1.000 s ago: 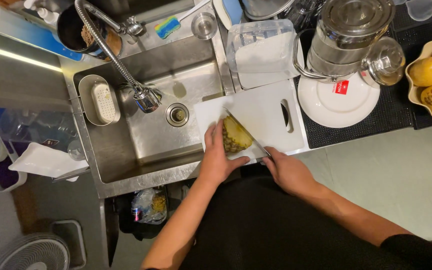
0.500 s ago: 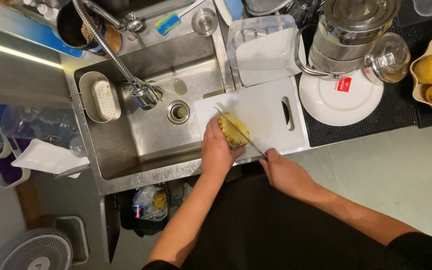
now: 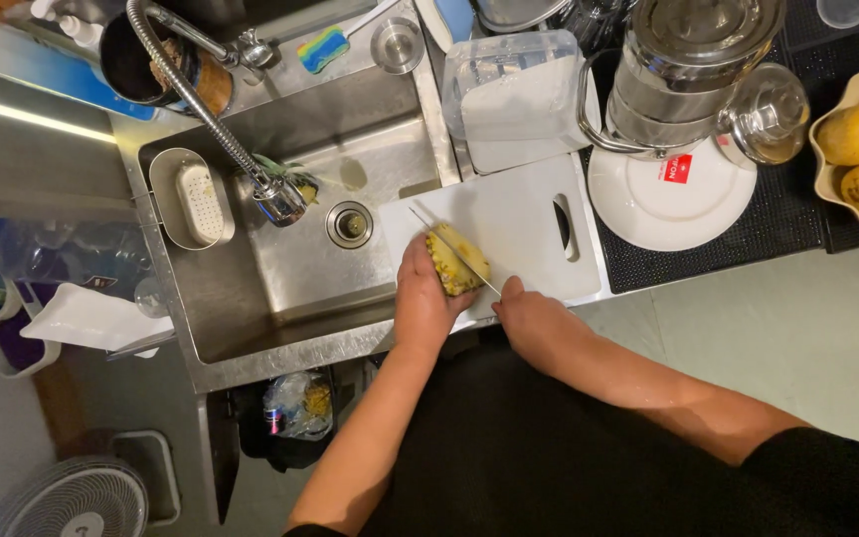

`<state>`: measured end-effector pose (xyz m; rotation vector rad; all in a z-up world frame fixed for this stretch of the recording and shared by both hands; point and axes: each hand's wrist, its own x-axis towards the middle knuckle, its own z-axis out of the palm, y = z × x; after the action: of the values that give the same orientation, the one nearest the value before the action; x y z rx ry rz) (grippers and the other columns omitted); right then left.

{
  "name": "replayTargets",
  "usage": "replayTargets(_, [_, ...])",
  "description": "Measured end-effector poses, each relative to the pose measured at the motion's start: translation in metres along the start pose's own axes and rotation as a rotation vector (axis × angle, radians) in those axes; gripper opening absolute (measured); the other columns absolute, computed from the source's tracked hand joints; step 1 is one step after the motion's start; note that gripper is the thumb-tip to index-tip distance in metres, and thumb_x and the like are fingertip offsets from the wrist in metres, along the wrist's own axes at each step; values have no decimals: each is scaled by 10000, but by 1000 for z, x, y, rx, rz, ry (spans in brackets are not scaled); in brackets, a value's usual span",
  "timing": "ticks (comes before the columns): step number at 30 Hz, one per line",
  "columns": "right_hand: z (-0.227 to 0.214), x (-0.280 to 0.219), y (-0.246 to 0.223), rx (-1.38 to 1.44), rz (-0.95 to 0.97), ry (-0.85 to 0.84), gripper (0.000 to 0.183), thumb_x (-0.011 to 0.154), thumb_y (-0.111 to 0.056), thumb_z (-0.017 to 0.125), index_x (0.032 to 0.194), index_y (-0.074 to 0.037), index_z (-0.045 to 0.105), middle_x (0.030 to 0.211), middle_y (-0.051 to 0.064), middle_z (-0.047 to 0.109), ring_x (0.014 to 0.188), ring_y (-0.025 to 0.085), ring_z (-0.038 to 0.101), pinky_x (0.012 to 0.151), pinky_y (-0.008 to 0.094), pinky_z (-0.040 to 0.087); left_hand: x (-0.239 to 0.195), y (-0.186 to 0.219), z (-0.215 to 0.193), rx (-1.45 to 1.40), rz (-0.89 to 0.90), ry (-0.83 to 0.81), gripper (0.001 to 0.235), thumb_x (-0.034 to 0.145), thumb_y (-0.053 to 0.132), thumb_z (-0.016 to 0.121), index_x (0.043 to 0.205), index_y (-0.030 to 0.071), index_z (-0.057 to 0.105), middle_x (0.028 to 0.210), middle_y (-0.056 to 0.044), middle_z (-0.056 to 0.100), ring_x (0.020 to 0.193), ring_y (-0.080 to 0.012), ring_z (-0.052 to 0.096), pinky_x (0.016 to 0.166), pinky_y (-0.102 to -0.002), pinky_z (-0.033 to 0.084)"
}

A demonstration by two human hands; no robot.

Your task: Cutting a whole pineapple into pieces on a cutting board using a knife.

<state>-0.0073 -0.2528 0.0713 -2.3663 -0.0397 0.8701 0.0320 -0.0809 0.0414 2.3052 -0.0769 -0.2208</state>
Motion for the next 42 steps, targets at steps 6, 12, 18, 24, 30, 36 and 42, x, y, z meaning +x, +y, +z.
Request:
replayTargets(6, [19, 30, 25, 29, 27, 18, 338, 1016, -272, 488, 1041, 65, 493, 843, 315, 685, 841, 515, 678, 750, 572, 538, -8, 2, 2, 24, 97, 8, 1051, 596, 116, 942, 1459, -48, 365, 1456, -273, 497, 1313, -450, 503, 1097, -448, 441])
replayTargets(12, [37, 8, 53, 47, -29, -30, 331, 987, -250, 504, 1031, 78, 503, 818, 328, 697, 819, 516, 690, 749, 571, 543, -6, -7, 6, 24, 95, -4, 1070, 613, 137, 946, 1473, -68, 343, 1507, -293, 435, 1362, -463, 462, 1129, -457, 416])
replayTargets(18, [41, 11, 38, 73, 73, -4, 319, 1041, -242, 448, 1033, 75, 473, 818, 343, 680, 800, 530, 675, 761, 588, 523, -12, -11, 4, -9, 70, 40, 1089, 617, 185, 963, 1479, -64, 344, 1495, -292, 451, 1350, -463, 474, 1119, -464, 421])
replayTargets(24, [44, -6, 39, -27, 152, -49, 296, 1046, -247, 446, 1051, 47, 479, 871, 338, 682, 840, 527, 677, 776, 603, 514, -28, -20, 0, -42, 29, 99, 1122, 599, 245, 979, 1490, -29, 354, 1438, -256, 532, 1298, -445, 530, 1092, -477, 435])
replayTargets(30, [39, 2, 62, 5, 93, -53, 316, 1033, -276, 494, 1037, 40, 519, 805, 304, 698, 774, 483, 701, 746, 550, 535, -43, -49, 3, -5, -45, 96, 1126, 569, 322, 980, 1479, 26, 387, 1385, -191, 586, 1306, -388, 546, 1095, -491, 399])
replayTargets(36, [16, -14, 88, 116, -8, -8, 356, 991, -352, 563, 1089, -11, 588, 731, 237, 708, 683, 404, 705, 658, 480, 539, -49, -65, -1, 53, -79, 76, 1104, 587, 322, 972, 1491, 67, 393, 1476, -162, 518, 1405, -353, 449, 1119, -508, 335])
replayTargets(42, [2, -42, 89, 44, 99, 171, 365, 985, -356, 579, 1132, -23, 606, 705, 230, 689, 659, 408, 701, 639, 487, 532, -46, -51, -4, 50, -116, 55, 1284, 531, 366, 983, 1541, 28, 265, 1512, -199, 419, 1421, -372, 370, 1141, -522, 273])
